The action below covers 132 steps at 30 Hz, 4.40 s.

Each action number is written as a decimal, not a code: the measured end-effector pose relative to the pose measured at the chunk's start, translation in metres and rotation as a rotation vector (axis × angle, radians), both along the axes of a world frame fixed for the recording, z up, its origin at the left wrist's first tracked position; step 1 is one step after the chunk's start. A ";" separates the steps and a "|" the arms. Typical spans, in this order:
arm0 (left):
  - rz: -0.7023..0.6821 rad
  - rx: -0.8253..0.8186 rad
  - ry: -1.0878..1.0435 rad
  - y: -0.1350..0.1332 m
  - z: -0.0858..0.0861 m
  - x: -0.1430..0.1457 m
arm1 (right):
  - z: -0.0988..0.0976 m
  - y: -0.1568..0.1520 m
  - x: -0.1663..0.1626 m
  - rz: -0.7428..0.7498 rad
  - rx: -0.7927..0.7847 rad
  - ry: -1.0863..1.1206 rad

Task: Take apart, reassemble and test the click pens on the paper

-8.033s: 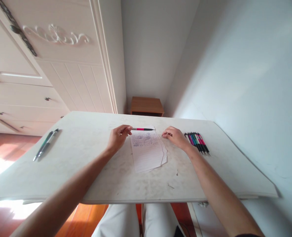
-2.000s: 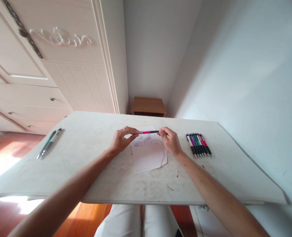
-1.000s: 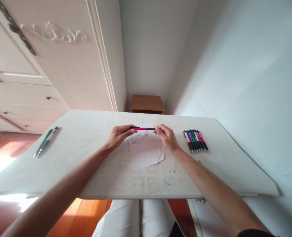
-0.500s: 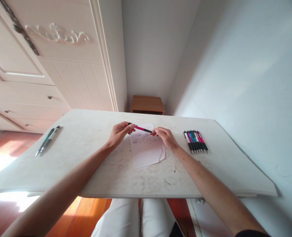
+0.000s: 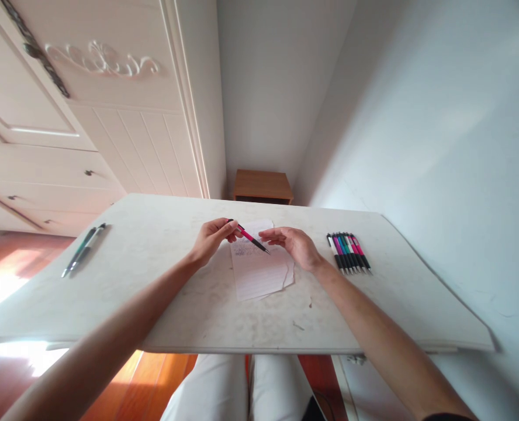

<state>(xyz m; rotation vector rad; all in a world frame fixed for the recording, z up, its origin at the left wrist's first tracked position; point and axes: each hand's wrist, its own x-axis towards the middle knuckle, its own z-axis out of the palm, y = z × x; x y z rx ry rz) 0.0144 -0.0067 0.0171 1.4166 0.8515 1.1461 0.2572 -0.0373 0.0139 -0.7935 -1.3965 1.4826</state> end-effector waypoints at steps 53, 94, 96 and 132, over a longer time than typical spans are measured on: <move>-0.101 0.167 0.403 -0.011 -0.004 0.008 | 0.023 -0.022 -0.014 0.151 -0.271 0.259; -0.112 0.215 0.500 -0.011 -0.005 0.009 | 0.012 -0.012 -0.017 -0.005 -0.483 0.402; -0.110 0.213 0.498 -0.011 -0.004 0.009 | 0.014 -0.012 -0.017 0.035 -0.554 0.424; -0.116 0.252 0.553 -0.010 -0.005 0.008 | 0.024 -0.019 -0.013 0.298 -0.600 0.488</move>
